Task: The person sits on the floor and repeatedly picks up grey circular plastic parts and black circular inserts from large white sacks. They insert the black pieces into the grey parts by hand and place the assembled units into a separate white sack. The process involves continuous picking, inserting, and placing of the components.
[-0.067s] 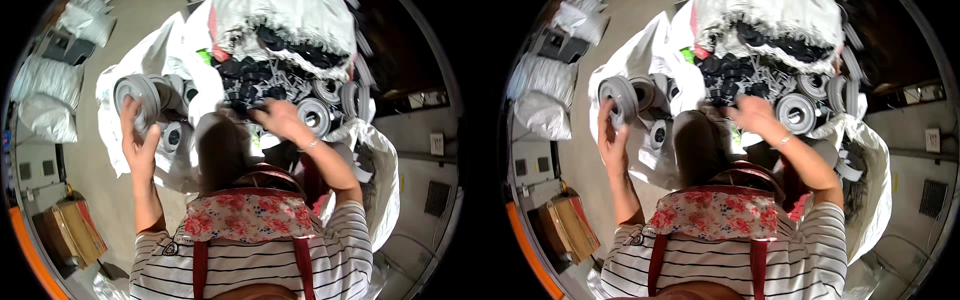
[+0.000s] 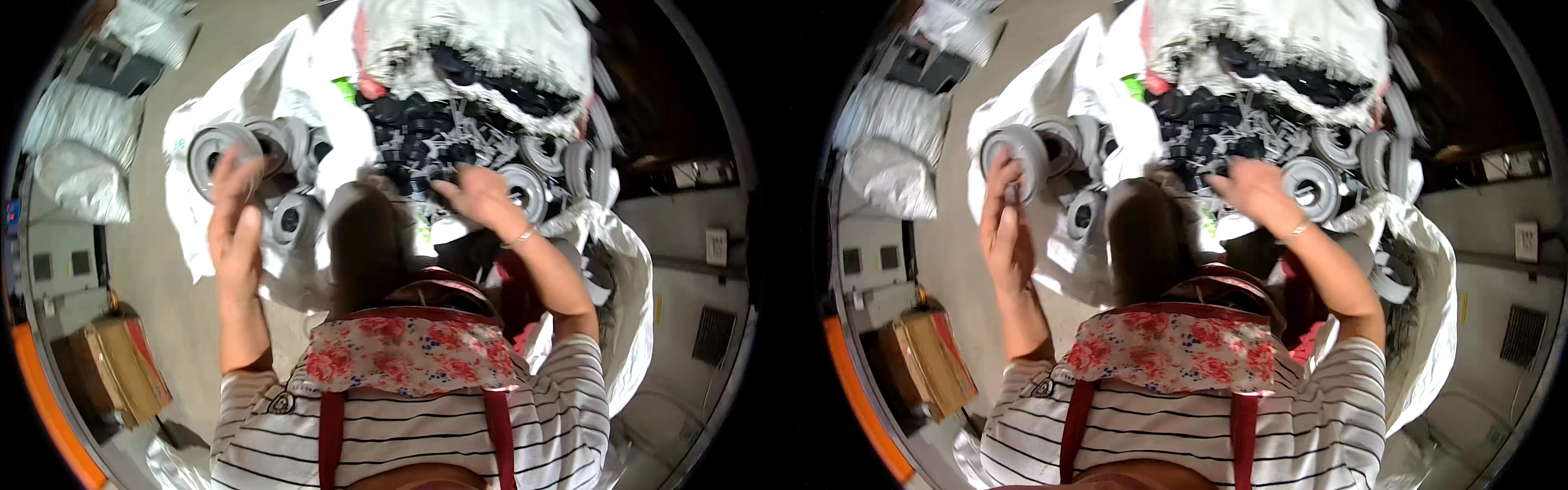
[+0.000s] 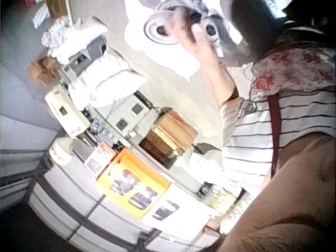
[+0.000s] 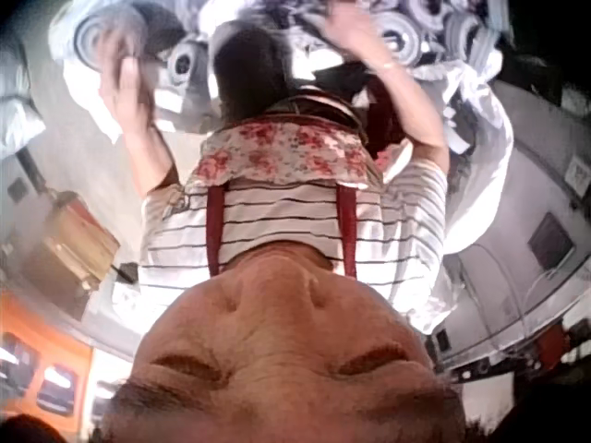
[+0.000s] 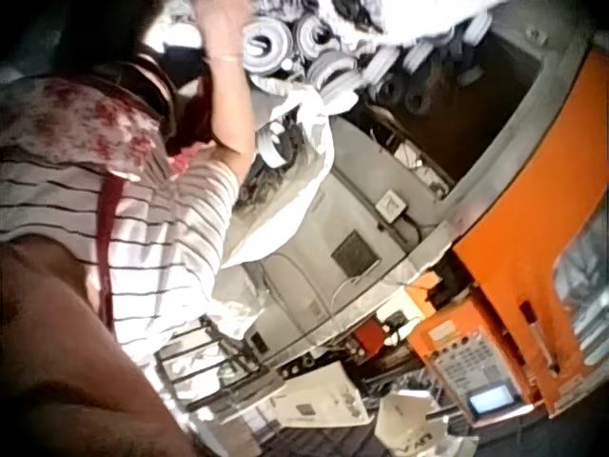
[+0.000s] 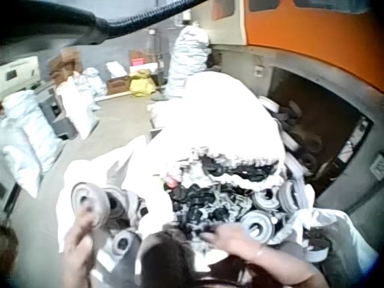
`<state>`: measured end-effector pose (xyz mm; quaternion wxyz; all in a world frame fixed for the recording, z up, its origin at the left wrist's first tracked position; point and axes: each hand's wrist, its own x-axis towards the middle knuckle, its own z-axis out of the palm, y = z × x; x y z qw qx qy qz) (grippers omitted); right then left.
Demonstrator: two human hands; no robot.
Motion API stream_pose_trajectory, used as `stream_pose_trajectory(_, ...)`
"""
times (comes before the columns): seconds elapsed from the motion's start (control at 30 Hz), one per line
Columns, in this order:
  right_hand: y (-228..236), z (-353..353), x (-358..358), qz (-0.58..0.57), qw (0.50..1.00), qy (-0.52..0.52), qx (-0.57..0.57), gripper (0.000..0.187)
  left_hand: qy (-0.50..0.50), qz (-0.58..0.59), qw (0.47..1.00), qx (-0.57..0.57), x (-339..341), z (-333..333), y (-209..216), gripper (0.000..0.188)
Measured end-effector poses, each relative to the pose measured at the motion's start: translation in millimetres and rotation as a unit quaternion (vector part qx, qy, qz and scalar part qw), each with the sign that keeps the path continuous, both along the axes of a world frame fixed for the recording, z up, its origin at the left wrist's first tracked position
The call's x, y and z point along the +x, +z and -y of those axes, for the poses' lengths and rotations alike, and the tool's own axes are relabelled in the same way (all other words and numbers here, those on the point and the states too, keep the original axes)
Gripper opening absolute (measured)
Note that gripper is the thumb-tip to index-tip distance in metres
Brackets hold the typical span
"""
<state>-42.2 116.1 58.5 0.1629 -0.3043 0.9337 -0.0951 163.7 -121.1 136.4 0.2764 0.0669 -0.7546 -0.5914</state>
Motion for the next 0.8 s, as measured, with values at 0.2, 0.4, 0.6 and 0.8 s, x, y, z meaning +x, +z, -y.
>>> stream_pose_trajectory(0.2, -140, -114, -53, -0.14, 0.955, 0.231, -0.125, 0.015, -0.466, -0.254, 0.747, 0.401, -33, -114, 40, 0.06)
stream_pose_trajectory(0.4, -110, -93, -42, 0.002, 0.986, -0.036, 0.164, 0.053, -0.502, -0.252, 0.69, 0.457, -35, -146, 50, 0.057)
stream_pose_trajectory(0.6, -101, -80, -46, 0.008, 0.981, -0.024, 0.193, 0.051, -0.512, -0.238, 0.681, 0.465, -40, -156, 57, 0.054)
stream_pose_trajectory(0.8, -117, -95, -45, -0.036, 0.987, -0.015, 0.153, 0.055, -0.526, -0.23, 0.663, 0.481, -43, -163, 56, 0.051)
